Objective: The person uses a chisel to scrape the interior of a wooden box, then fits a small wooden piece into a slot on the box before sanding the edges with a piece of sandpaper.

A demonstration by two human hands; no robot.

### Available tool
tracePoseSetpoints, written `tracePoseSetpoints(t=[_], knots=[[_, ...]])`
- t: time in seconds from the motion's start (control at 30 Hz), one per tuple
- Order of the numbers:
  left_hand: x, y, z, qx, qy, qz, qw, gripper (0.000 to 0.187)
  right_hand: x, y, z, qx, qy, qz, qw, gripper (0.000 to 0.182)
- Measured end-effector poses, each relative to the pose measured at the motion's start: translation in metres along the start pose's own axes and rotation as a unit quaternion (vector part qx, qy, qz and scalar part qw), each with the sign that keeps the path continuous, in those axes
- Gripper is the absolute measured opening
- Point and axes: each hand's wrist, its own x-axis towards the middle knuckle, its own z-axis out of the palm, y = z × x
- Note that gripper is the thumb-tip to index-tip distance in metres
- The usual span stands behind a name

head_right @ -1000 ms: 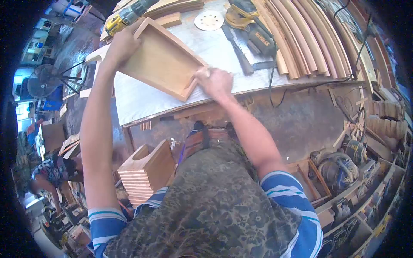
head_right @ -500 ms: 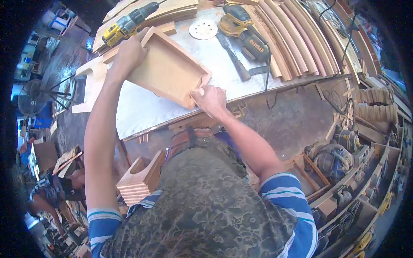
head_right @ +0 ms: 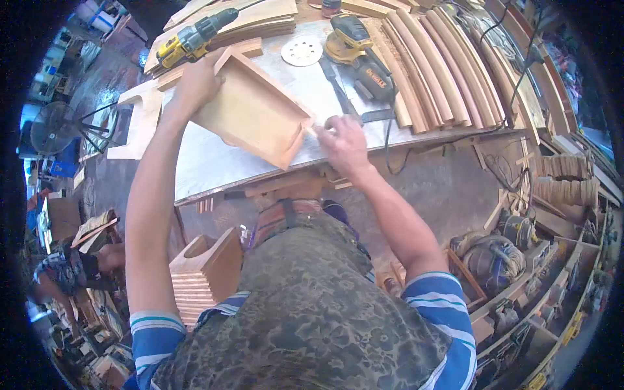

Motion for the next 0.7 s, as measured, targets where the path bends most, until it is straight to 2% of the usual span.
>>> tracePoseSetpoints(t=[0.03,0.07,0.17,0.2,0.27,0.33,0.4,0.47,0.5,0.57,0.6,0.63,0.67,0.7], knots=[[-0.006,0.025,-0.01,-0.001,0.011,-0.002,1.0,0.061,-0.009,0.007,0.001,-0.039,-0.007,-0.09,0.995,0.025],[-0.009,0.039,-0.02,0.0,0.025,-0.006,1.0,0.063,-0.013,0.008,0.007,-0.053,-0.026,-0.087,0.994,0.036],[-0.02,0.062,-0.032,0.032,0.019,-0.022,0.999,0.068,-0.02,0.009,0.014,-0.053,-0.038,-0.105,0.992,0.036],[-0.02,0.058,-0.028,0.037,0.021,-0.026,0.999,0.068,-0.02,0.011,0.014,-0.047,-0.03,-0.109,0.992,0.041],[-0.02,0.05,-0.016,0.029,0.088,0.035,0.995,0.071,-0.014,0.013,0.017,-0.058,-0.032,-0.109,0.992,0.041],[-0.028,0.059,-0.026,0.032,0.054,0.007,0.998,0.072,-0.013,0.01,0.016,-0.069,-0.036,-0.105,0.991,0.042],[-0.049,0.063,-0.036,0.034,0.023,-0.025,0.999,0.072,-0.008,0.007,0.014,-0.084,-0.105,-0.056,0.989,0.047],[-0.078,0.056,-0.042,-0.107,0.119,0.076,0.984,0.073,-0.009,0.011,0.018,-0.071,-0.127,-0.047,0.988,0.049],[-0.098,0.054,-0.04,-0.106,0.117,0.077,0.984,0.073,-0.012,0.013,0.019,-0.06,-0.154,-0.034,0.986,0.05],[-0.132,0.051,-0.025,-0.222,0.21,-0.029,0.952,0.085,-0.011,0.017,0.019,-0.063,-0.159,-0.042,0.984,0.052],[-0.14,0.056,-0.009,-0.223,0.208,-0.028,0.952,0.085,-0.01,0.018,0.019,-0.065,-0.167,-0.056,0.982,0.054],[-0.146,0.062,0.013,-0.391,0.26,-0.068,0.88,0.092,-0.008,0.019,0.021,-0.066,-0.167,-0.056,0.982,0.054],[-0.151,0.064,0.037,-0.544,0.304,-0.108,0.775,0.099,-0.008,0.019,0.023,-0.048,-0.161,-0.061,0.984,0.054],[-0.143,0.058,0.063,-0.56,0.302,-0.085,0.767,0.104,-0.009,0.018,0.024,-0.031,-0.156,-0.067,0.985,0.055]])
